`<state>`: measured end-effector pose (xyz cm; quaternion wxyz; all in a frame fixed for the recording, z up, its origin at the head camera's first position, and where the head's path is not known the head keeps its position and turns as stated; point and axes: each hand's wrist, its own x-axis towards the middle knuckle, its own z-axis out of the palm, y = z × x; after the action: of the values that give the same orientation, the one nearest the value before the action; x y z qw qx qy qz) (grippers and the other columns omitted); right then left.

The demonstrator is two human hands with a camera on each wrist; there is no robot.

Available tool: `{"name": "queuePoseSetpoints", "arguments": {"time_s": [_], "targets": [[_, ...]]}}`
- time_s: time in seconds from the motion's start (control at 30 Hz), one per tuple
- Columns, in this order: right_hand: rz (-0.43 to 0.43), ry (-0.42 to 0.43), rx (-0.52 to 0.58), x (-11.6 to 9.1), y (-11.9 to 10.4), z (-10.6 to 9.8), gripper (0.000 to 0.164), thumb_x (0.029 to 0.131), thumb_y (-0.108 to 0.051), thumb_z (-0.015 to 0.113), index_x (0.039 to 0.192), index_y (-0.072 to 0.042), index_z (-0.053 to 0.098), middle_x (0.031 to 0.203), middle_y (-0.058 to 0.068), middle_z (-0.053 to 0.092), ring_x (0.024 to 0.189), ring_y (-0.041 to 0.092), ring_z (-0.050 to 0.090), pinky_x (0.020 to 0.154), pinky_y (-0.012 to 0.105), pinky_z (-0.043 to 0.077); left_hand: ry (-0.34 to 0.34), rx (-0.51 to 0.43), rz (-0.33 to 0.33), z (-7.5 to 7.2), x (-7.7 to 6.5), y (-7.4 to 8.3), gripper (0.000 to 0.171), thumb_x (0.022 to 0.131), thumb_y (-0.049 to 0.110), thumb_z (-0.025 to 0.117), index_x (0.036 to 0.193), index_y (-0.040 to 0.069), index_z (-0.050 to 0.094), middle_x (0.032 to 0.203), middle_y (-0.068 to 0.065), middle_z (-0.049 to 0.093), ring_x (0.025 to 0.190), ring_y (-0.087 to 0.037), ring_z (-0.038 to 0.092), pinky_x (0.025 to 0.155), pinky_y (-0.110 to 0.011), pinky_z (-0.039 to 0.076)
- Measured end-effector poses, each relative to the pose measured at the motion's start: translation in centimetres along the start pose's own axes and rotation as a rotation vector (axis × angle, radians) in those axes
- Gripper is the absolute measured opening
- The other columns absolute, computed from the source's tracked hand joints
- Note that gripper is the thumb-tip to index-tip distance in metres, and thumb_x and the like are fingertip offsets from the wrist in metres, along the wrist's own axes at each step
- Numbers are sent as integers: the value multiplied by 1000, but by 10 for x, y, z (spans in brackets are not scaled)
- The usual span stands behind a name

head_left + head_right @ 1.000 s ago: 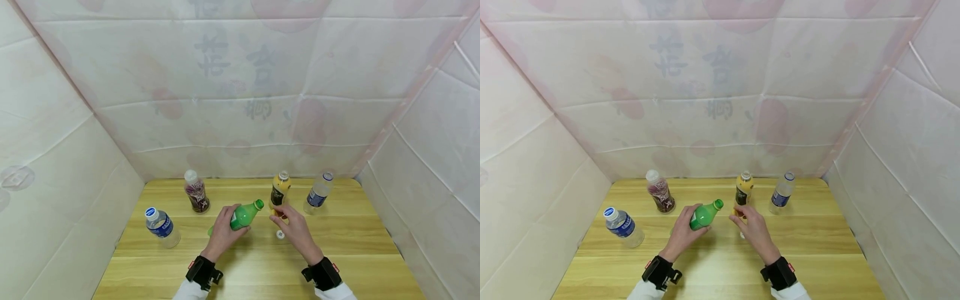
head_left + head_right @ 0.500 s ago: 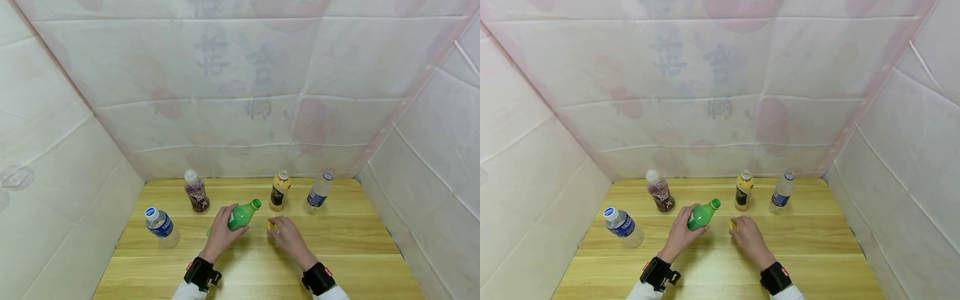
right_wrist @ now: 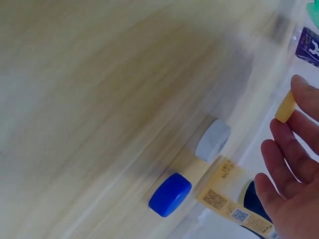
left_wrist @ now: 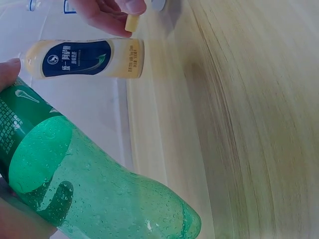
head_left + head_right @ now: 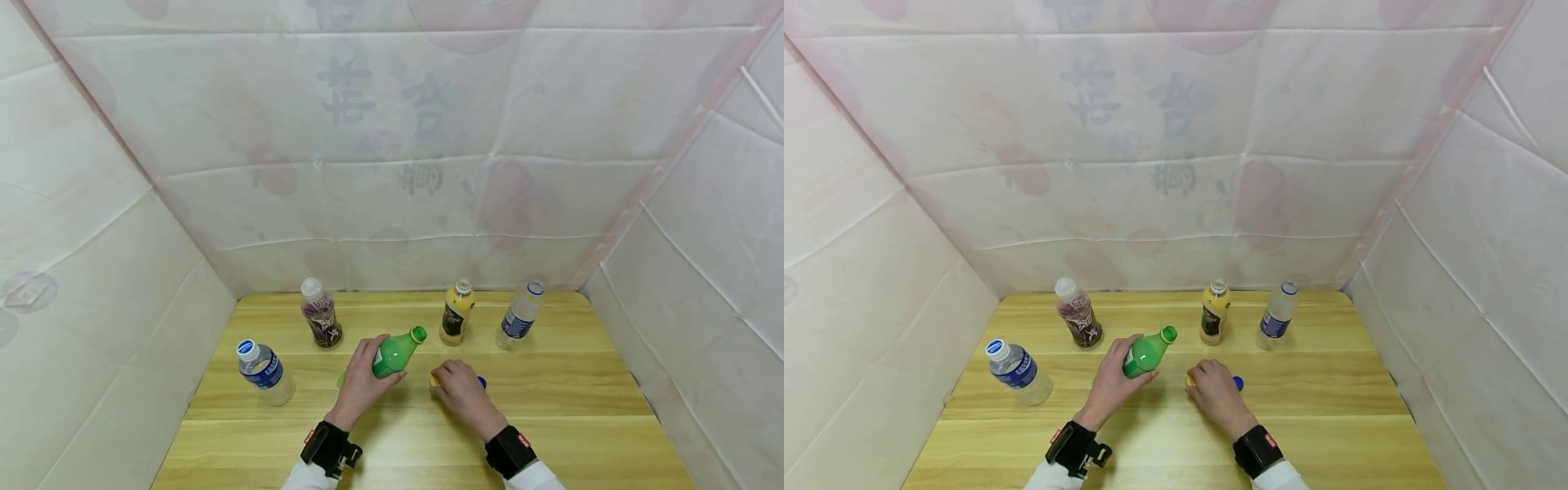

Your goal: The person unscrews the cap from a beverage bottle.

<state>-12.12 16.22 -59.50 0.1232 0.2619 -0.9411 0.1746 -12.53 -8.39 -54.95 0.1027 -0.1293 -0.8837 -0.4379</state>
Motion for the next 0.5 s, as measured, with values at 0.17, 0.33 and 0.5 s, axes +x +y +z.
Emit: {"name": "queuePoseSetpoints", "arguments": {"time_s": [0.17,0.33,0.5], "targets": [[-1,-24,-26,0,2,4,28,84,-23,88,103,-8,74,96,1,67,91,20,64,84,41,56,-7,5,1,-1,0,0,76,79,33,91,143,13,56,124,-9,59,107,-28,62,86,-48,56],[1,-58,-47,0,2,8,25,84,-22,87,101,-8,75,94,1,67,89,20,64,84,41,55,-17,10,-5,-1,0,-1,76,79,34,91,143,13,56,125,-10,58,108,-28,62,86,-48,56],[-16,-63,-46,-1,1,12,20,84,-19,86,97,-8,75,91,1,66,86,20,63,83,41,55,-20,5,-12,-1,0,-1,76,79,33,92,143,13,56,125,-10,58,108,-29,62,86,-49,56]]}}
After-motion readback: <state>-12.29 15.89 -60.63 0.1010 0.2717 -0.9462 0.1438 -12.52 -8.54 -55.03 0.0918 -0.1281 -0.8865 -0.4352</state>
